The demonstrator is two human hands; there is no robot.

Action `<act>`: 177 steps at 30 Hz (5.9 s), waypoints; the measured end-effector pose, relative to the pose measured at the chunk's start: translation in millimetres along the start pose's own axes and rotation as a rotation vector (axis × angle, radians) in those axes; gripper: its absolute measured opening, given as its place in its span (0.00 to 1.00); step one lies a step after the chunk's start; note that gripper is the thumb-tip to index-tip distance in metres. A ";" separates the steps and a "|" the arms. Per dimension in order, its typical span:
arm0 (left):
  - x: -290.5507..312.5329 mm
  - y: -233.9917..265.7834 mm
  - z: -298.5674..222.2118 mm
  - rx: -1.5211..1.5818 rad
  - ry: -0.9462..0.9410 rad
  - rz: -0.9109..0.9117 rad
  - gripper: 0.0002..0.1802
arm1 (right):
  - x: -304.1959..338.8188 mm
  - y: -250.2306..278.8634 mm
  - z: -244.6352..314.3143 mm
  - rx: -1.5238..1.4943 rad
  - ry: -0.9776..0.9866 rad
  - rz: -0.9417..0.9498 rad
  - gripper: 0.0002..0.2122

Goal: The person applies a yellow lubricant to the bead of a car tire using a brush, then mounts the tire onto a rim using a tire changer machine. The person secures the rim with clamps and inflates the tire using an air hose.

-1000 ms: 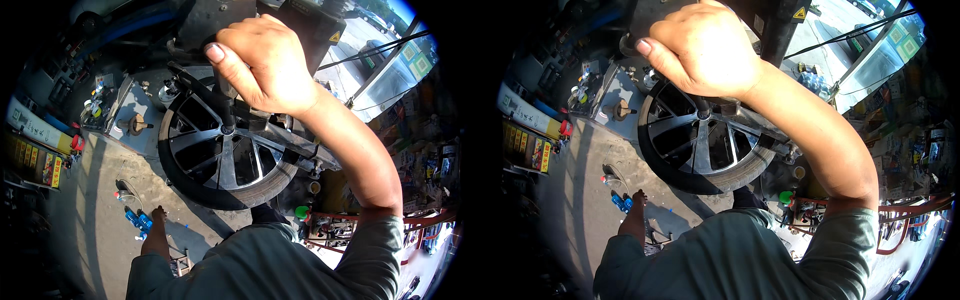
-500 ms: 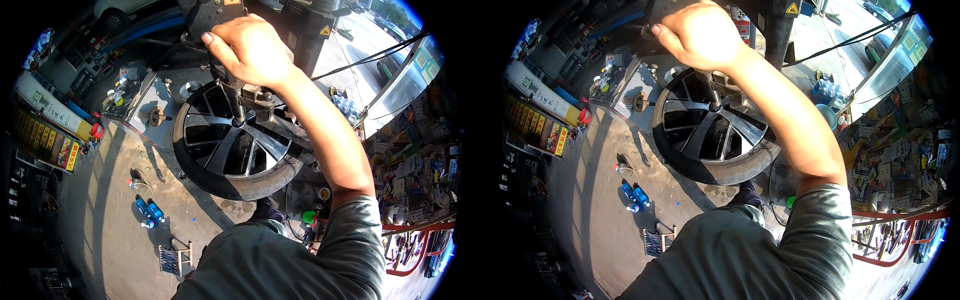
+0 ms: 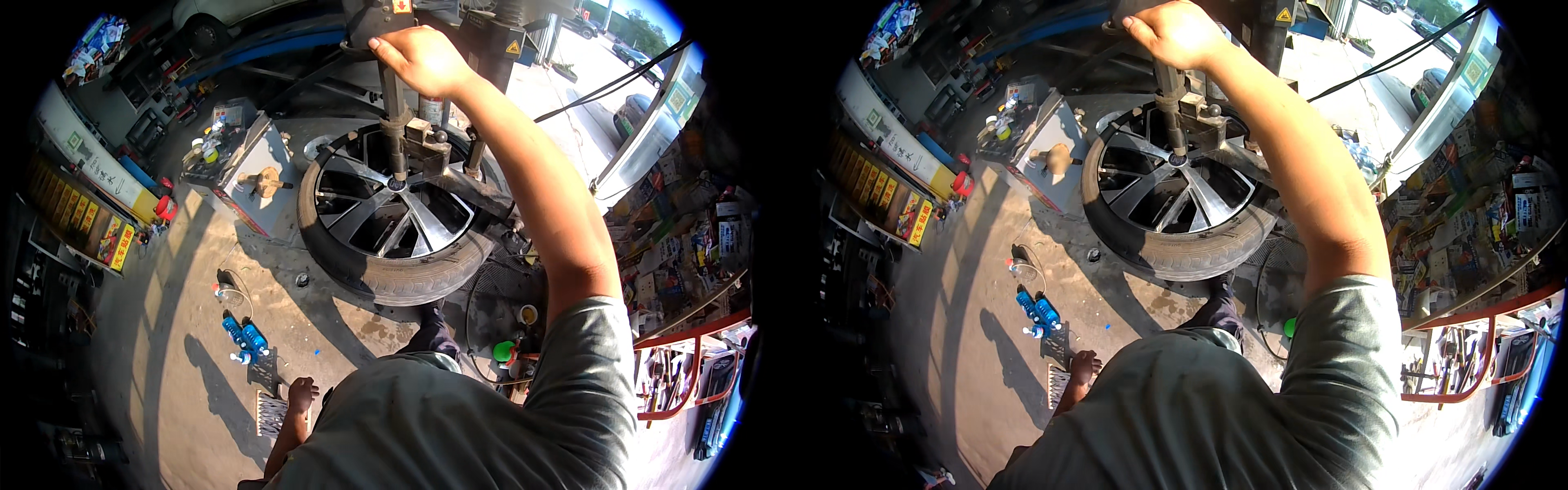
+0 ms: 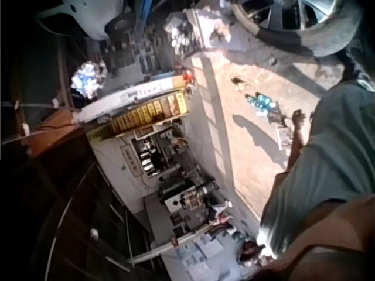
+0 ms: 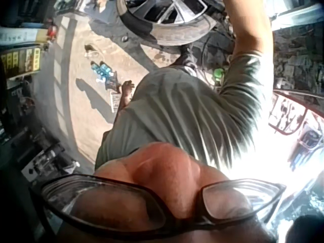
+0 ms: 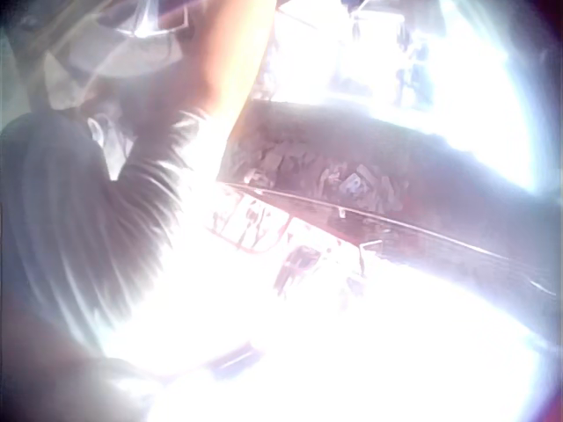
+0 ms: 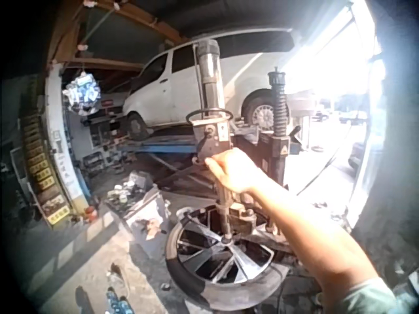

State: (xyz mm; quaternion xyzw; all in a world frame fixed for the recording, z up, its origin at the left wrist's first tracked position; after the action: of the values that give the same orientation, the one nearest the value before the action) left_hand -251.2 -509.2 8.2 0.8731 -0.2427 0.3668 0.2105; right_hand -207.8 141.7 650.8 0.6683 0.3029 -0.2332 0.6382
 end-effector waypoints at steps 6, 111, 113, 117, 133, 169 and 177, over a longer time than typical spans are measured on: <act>83.9 44.1 183.4 0.056 0.526 -0.009 0.12 | -2.0 -4.3 -0.2 0.044 -0.068 0.080 0.25; 133.4 67.8 -619.3 -0.658 -1.341 0.093 0.36 | 323.3 -50.3 -0.4 -0.018 -1.335 -0.261 0.17; 116.7 46.4 -599.8 -0.957 -1.228 -0.333 0.36 | 398.1 -114.0 -1.3 0.064 -1.555 -0.018 0.25; 17.4 101.1 -636.1 -0.703 -1.174 -0.450 0.39 | 485.9 -220.7 16.0 -0.096 -1.854 0.035 0.41; 150.1 -522.7 -823.9 -0.091 -2.234 0.185 0.47 | 443.4 -241.8 26.2 0.046 -2.270 -0.272 0.32; 102.3 -432.6 -428.6 -1.037 -0.923 0.038 0.13 | 895.4 -35.5 114.9 -0.579 -2.050 1.713 0.25; 113.2 -464.5 -449.2 -1.002 -0.951 0.247 0.11 | 840.8 -79.4 182.2 -0.782 -2.032 1.513 0.17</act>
State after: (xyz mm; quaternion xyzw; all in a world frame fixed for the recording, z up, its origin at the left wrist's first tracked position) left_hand -155.0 74.0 292.7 0.7025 -0.5458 -0.1897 0.4155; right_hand 345.1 50.8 -6.9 -0.0263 -0.7043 -0.1135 0.7003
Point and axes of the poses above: each hand's wrist, its own x-axis away from the middle knuckle, its own y-axis out of the back of the hand, z = x × y, the point moved 3 cm from there along -x, towards the middle knuckle, and after that the axes turned 7 degrees about y, right-handed, at the moved point
